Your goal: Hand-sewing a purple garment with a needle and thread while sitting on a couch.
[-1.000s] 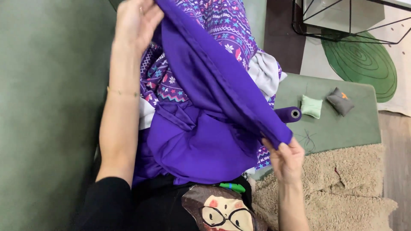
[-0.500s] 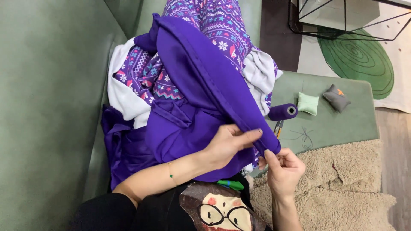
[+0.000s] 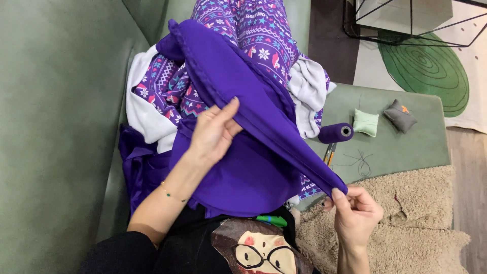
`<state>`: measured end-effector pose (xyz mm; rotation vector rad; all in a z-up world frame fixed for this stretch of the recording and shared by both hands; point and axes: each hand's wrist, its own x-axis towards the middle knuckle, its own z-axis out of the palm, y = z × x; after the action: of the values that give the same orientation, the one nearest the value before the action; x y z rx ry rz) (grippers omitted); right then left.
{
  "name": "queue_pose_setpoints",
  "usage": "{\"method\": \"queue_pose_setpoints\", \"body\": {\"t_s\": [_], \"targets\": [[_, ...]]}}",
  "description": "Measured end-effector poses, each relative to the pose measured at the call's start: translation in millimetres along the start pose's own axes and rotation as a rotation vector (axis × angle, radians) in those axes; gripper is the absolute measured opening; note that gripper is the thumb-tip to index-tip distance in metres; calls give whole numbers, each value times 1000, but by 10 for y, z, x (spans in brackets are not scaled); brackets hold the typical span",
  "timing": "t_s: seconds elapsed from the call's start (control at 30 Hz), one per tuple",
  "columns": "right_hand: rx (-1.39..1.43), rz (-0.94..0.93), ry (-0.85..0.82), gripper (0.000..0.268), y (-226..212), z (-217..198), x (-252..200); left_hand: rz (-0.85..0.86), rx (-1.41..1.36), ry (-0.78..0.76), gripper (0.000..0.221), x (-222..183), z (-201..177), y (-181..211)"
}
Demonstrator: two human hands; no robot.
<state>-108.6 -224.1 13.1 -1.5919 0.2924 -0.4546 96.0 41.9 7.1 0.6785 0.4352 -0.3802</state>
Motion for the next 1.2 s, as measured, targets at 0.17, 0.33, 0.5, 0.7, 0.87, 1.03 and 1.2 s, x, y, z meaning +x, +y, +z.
{"method": "queue_pose_setpoints", "body": {"t_s": [0.17,0.33,0.5,0.7,0.87,1.03,1.2], "targets": [[-40,80,56,13,14,-222,9,72,-28,34,24,178,-148,404],[-26,126,47,7,-15,-413,54,209,-122,72,25,381,-389,789],[-412,19,-25,12,-42,-281,223,209,-110,96,28,321,-374,814],[-405,-200,-343,52,-409,862,120,143,-101,-8,29,-46,-182,548],[711,609,-589,90,-10,1950,129,79,-142,40,16,-272,-196,337],[1056,671,-187,32,17,2115,294,50,-208,57,18,-420,-242,364],[933,593,-102,34,35,1789,270,108,-252,67,16,-249,-464,504]]}}
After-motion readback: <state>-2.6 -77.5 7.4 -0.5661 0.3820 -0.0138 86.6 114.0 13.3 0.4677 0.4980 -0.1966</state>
